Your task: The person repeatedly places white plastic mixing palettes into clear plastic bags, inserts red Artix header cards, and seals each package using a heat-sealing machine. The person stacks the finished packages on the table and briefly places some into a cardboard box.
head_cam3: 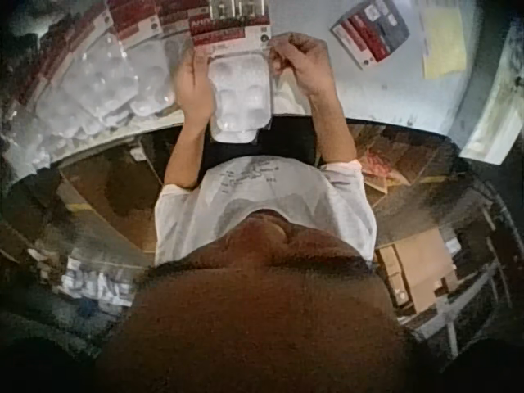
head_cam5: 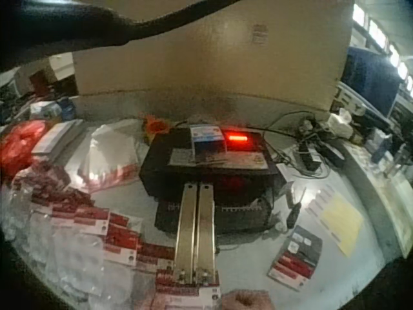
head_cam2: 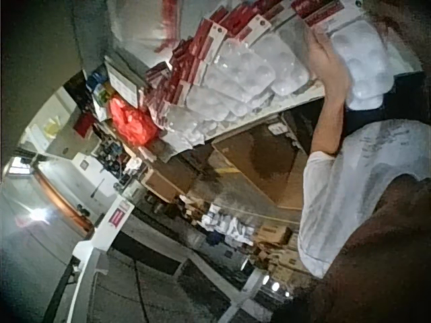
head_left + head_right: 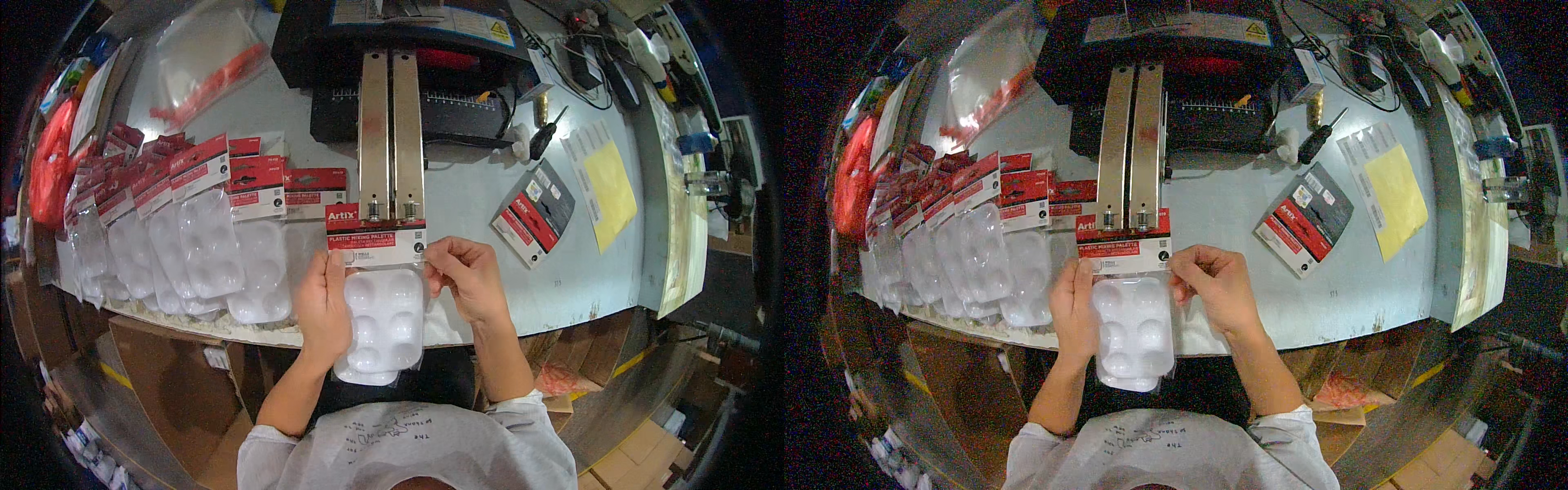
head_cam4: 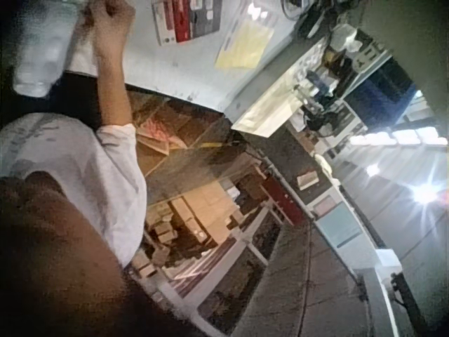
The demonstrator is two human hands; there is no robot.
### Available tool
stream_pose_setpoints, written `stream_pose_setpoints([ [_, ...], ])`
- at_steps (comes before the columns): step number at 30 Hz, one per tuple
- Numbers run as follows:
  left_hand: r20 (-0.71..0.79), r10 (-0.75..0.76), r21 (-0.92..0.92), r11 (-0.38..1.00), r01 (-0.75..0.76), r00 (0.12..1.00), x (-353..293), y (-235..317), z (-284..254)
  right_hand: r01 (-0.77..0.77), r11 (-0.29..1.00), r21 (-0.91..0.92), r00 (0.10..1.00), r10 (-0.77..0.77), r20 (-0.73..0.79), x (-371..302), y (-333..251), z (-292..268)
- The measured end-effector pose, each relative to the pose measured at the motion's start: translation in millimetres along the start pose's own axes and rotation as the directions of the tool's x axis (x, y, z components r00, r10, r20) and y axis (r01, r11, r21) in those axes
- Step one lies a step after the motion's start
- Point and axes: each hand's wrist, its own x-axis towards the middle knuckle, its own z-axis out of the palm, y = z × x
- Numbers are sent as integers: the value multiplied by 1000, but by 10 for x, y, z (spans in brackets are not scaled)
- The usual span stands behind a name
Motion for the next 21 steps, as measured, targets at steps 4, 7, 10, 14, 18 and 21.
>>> stream_pose_setpoints([
  [4,31,33,-48,998,-31,999,120,35,19,-22,999,-36,998,20,-61,69,-6,70],
  [7,41,22,141,990,-28,999,252,86,10,87,995,-45,992,-91,-91,124,-71,116],
  [10,28,47,179,983,-52,998,379,79,12,114,993,-14,986,-114,-118,217,-85,117],
  [14,28,121,109,986,-124,992,395,-124,63,137,990,19,989,-136,-57,287,-15,85],
  [18,21,140,318,938,-139,990,317,-213,-59,266,904,-334,962,-272,29,252,-139,-93],
  [21,-153,63,245,969,-24,986,347,65,-494,271,544,-795,716,-665,-211,209,-438,-591],
])
